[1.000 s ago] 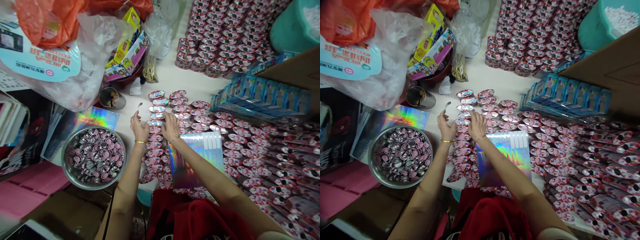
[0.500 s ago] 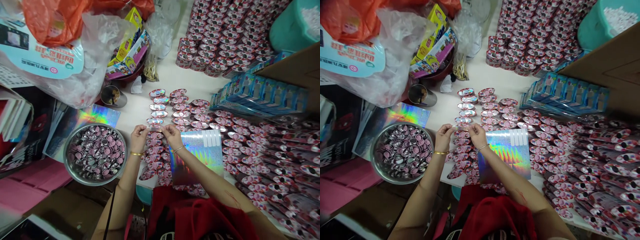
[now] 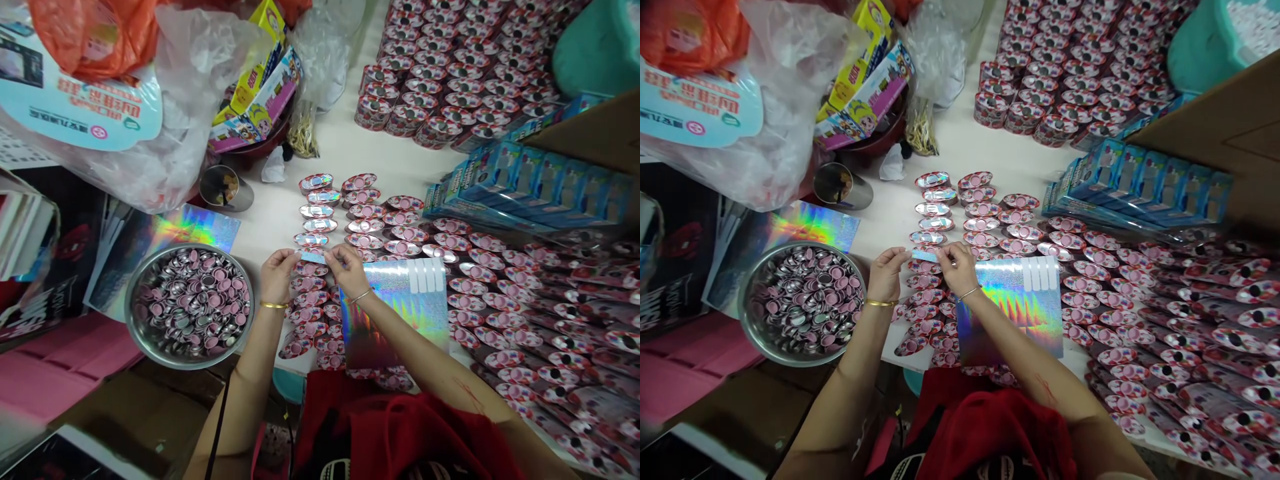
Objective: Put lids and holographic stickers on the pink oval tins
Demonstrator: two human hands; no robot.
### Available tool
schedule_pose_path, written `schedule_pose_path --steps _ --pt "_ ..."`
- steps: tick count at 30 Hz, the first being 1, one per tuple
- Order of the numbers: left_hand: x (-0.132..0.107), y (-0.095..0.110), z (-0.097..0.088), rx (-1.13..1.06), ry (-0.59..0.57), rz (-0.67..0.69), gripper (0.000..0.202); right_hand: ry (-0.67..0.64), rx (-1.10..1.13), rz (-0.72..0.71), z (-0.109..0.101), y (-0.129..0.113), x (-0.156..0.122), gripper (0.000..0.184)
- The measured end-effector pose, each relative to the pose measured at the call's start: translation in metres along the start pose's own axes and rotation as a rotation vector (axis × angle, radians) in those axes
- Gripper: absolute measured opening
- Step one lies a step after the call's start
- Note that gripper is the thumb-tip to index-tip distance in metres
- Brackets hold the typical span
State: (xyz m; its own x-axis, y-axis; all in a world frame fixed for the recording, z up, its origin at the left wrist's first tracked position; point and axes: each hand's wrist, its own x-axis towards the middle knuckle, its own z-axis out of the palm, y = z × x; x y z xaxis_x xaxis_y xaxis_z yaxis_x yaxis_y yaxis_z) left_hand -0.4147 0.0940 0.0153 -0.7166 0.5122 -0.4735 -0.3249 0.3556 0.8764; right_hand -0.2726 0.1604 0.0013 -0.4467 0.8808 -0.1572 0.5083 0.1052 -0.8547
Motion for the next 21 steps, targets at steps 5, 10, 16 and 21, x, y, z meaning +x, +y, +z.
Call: schedule_pose_path --steps 5,10,16,21 --pt "0.015 -0.028 0.003 0.358 0.104 0.299 0.010 0.018 -0.393 -0.084 0.007 0.001 0.003 0.023" --pt "0.014 -0.037 0.007 0.595 0.164 0.395 0.007 -0.048 -0.584 -0.169 0.010 0.002 0.010 0.025" --pt "0.009 -0.042 0.010 0.807 0.184 0.386 0.009 -0.066 -0.592 -0.156 0.013 0.005 0.012 0.022" --pt "0.008 -0.028 0.008 0.816 0.246 0.395 0.053 -0.060 -0.425 -0.261 -0.001 0.008 0.011 0.043"
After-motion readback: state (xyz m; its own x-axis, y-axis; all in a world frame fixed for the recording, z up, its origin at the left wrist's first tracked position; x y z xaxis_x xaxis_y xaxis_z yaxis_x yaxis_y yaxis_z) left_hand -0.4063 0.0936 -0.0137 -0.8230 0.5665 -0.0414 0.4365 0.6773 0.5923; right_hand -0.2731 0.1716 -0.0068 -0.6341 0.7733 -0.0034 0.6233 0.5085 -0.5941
